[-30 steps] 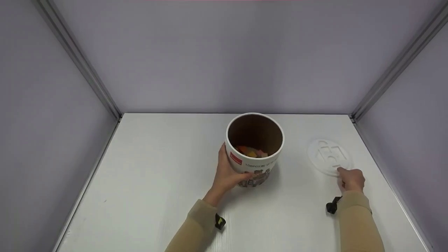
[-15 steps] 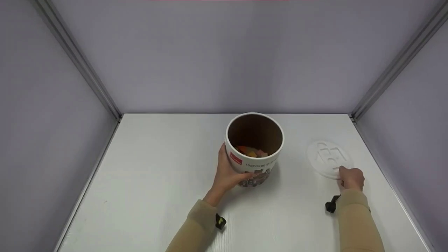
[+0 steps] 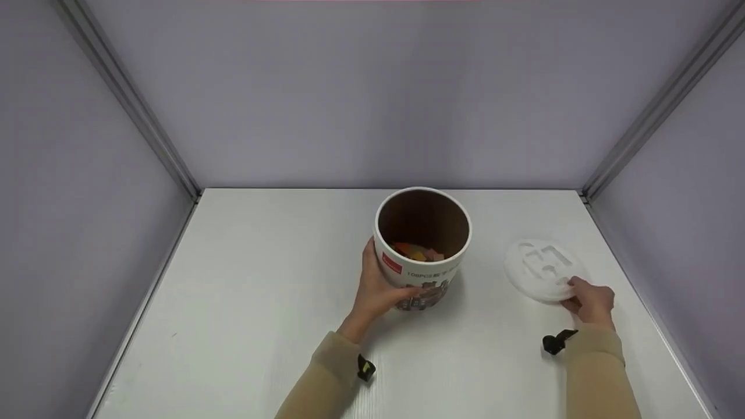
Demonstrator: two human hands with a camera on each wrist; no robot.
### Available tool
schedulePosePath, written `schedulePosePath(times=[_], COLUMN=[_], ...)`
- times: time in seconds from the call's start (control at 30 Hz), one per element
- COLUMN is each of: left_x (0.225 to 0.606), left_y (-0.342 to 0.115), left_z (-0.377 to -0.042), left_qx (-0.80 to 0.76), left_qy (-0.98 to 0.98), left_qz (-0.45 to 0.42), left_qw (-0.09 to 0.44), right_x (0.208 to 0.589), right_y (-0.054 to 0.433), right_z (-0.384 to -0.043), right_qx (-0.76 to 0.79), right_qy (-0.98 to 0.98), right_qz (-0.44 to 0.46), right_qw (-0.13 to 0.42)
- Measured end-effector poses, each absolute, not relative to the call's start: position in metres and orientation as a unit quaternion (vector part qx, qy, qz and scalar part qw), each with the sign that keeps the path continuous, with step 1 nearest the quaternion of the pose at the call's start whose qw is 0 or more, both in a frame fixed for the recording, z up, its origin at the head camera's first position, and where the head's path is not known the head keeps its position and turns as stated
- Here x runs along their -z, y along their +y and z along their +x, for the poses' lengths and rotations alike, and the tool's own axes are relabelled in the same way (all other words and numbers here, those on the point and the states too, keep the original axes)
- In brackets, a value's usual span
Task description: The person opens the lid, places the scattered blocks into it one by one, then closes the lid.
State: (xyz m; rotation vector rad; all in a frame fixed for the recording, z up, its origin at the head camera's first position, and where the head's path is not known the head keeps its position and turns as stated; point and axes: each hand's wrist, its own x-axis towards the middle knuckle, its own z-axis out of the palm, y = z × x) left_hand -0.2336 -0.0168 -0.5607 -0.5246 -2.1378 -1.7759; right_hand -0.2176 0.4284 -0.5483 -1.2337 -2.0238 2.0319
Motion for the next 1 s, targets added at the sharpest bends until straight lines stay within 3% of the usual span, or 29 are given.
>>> schedulePosePath(times=[0.27, 0.43, 0.7, 1.0], left_x=[0.535, 0.549, 0.560, 0.525], left_y=[-0.016, -0.016, -0.016, -0.020], left_z=[-0.219, -0.228, -0.234, -0.215], left_qx=[0.642, 0.631, 0.621, 0.625], left_qy=[-0.720, -0.733, -0.745, -0.737], left_qz=[-0.199, -0.195, -0.185, -0.195], left_qw=[0.170, 0.163, 0.158, 0.165], right_x=[0.531, 0.517, 0.497, 0.466], right_y=[0.432, 0.428, 0.403, 0.360], right_z=[-0.209, -0.207, -0.217, -0.227], right_qx=[-0.794, -0.836, -0.748, -0.576], right_qy=[-0.508, -0.471, -0.625, -0.809], right_qz=[-0.333, -0.277, -0.222, -0.113], right_qw=[-0.030, -0.054, -0.029, -0.005])
